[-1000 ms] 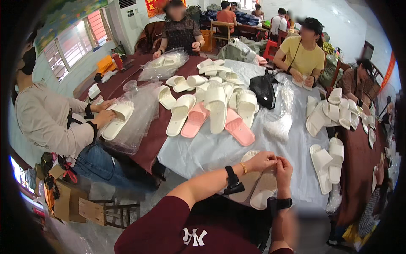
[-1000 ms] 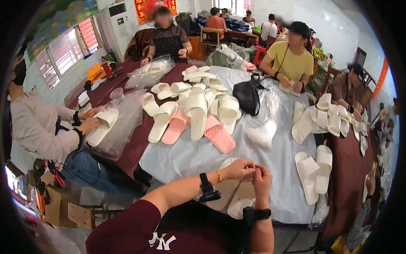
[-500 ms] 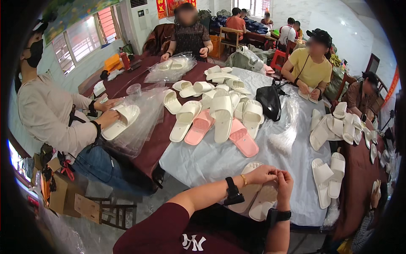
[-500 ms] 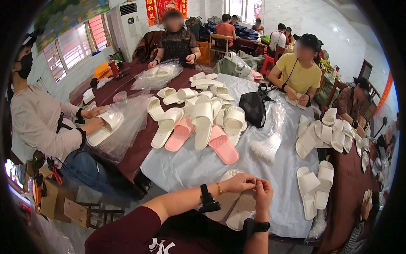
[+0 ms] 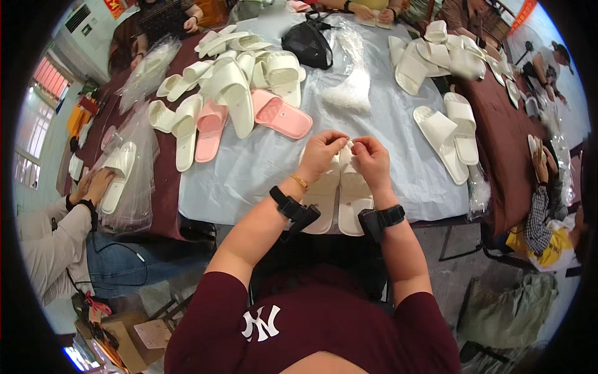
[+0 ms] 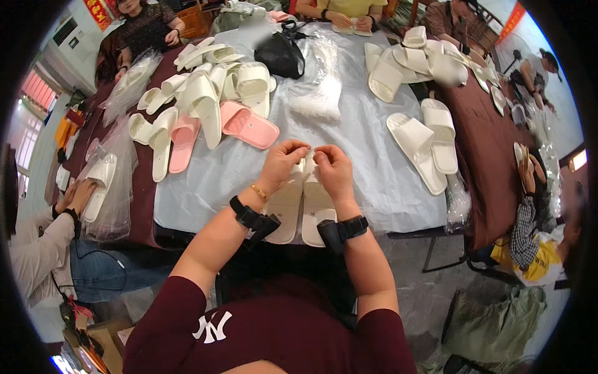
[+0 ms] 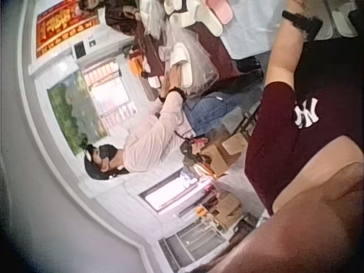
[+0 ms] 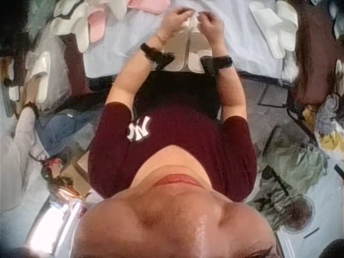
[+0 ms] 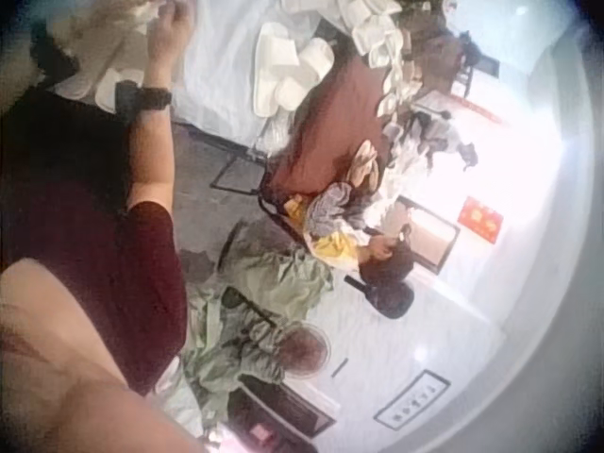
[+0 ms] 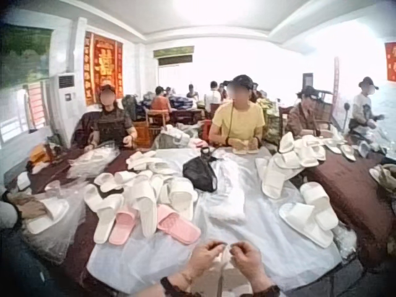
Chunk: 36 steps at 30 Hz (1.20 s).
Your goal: Inspecting and pairing white slide slippers at a factory work table.
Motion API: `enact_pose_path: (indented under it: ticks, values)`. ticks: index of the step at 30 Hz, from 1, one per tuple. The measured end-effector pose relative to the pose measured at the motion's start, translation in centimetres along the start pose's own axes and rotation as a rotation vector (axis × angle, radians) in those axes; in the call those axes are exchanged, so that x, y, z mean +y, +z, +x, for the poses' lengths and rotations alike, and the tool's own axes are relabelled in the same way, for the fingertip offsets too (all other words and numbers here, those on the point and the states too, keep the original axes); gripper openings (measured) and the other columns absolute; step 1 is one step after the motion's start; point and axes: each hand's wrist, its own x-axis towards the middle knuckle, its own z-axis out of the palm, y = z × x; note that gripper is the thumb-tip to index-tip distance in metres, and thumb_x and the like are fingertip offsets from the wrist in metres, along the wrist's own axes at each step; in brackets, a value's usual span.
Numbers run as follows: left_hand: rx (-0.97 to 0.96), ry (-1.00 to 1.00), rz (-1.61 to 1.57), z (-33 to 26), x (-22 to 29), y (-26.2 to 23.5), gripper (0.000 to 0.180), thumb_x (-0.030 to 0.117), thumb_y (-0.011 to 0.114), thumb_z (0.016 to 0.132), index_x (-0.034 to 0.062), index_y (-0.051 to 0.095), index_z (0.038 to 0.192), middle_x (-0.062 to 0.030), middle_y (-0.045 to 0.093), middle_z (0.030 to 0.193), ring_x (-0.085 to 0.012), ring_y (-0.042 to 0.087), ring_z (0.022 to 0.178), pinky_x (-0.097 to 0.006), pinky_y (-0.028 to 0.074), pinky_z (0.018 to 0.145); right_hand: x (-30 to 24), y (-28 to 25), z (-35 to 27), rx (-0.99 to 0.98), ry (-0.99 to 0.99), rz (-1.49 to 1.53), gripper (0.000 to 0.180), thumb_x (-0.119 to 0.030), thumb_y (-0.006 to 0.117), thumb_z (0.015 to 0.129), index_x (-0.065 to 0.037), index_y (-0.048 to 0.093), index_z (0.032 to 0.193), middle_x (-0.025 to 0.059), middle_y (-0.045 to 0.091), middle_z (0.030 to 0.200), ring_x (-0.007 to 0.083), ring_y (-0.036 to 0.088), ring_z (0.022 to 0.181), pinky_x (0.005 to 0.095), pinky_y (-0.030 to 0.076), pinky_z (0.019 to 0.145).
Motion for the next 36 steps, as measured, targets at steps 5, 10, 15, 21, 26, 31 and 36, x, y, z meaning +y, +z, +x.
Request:
enact_pose_path:
  ticks: [5, 10, 15, 21, 26, 31, 36]
  values:
    - [0.006, -0.014, -0.035, -0.5, 0.3, 0.4, 0.014, 0.012, 0.063, 0.086, 0.0027, 0.068, 0.095, 0.0017, 0.063, 0.081, -0.0048, 0.052, 0.071, -0.020, 0.043, 0.065, 0.1, -0.3, -0.8, -0.015, -0.062, -0.008, 0.013, -0.009, 0.058, 0.087, 0.001, 0.063, 0.093, 0.0051, 0.067, 0.079, 0.0100, 0.061, 0.070, 0.0244, 0.049, 0.063]
    - [0.007, -0.048, -0.026, -1.0, 0.9, 0.4, 0.015, 0.013, 0.062, 0.087, 0.0013, 0.067, 0.094, 0.0016, 0.062, 0.079, -0.0047, 0.051, 0.068, -0.019, 0.042, 0.062, 0.3, -0.1, -1.0, -0.020, -0.022, 0.059, 0.014, -0.008, 0.058, 0.086, 0.001, 0.062, 0.096, 0.0048, 0.066, 0.081, 0.0097, 0.061, 0.071, 0.0238, 0.048, 0.063]
    - [-0.036, -0.023, -0.003, -0.9, 0.6, 0.2, 0.014, 0.013, 0.060, 0.088, 0.0016, 0.067, 0.093, 0.0028, 0.060, 0.076, -0.0039, 0.049, 0.065, -0.018, 0.039, 0.058, 0.0, 0.2, -1.1, -0.009, -0.020, 0.068, 0.015, -0.008, 0.059, 0.086, 0.002, 0.062, 0.097, 0.0047, 0.066, 0.082, 0.0097, 0.061, 0.072, 0.0237, 0.049, 0.063]
    - [-0.043, -0.035, -0.006, -0.5, 0.6, 0.7, 0.013, 0.013, 0.060, 0.089, 0.0021, 0.067, 0.090, 0.0041, 0.057, 0.073, -0.0030, 0.046, 0.063, -0.018, 0.037, 0.056, 0.1, -0.1, -0.7, -0.004, -0.020, 0.066, 0.015, -0.007, 0.059, 0.086, 0.002, 0.062, 0.097, 0.0048, 0.066, 0.082, 0.0096, 0.061, 0.073, 0.0232, 0.049, 0.065]
    - [-0.069, -0.001, 0.033, 0.0, 0.6, 0.3, 0.014, 0.014, 0.059, 0.089, 0.0029, 0.067, 0.090, 0.0044, 0.058, 0.073, -0.0029, 0.048, 0.065, -0.018, 0.039, 0.057, 0.0, 0.0, -0.2, -0.007, -0.049, 0.081, 0.015, -0.006, 0.059, 0.085, 0.001, 0.062, 0.097, 0.0046, 0.066, 0.081, 0.0095, 0.061, 0.072, 0.0237, 0.049, 0.064]
    - [-0.070, -0.023, 0.148, -0.1, -0.3, -0.3, 0.016, 0.016, 0.059, 0.089, 0.0024, 0.068, 0.088, 0.0030, 0.061, 0.075, -0.0046, 0.051, 0.069, -0.021, 0.042, 0.061, -1.0, 0.2, -0.8, -0.025, -0.094, -0.044, 0.015, -0.003, 0.058, 0.083, 0.001, 0.060, 0.097, 0.0045, 0.064, 0.077, 0.0085, 0.056, 0.064, 0.0244, 0.045, 0.056]
    - [-0.106, 0.005, 0.177, -0.4, -0.6, 1.4, 0.015, 0.013, 0.059, 0.085, 0.0006, 0.066, 0.090, 0.0029, 0.061, 0.075, -0.0042, 0.052, 0.069, -0.021, 0.043, 0.061, 0.2, -1.1, -1.6, -0.015, -0.018, 0.096, 0.019, 0.001, 0.055, 0.082, 0.000, 0.058, 0.102, 0.0018, 0.058, 0.072, 0.0067, 0.052, 0.059, 0.0214, 0.042, 0.050]
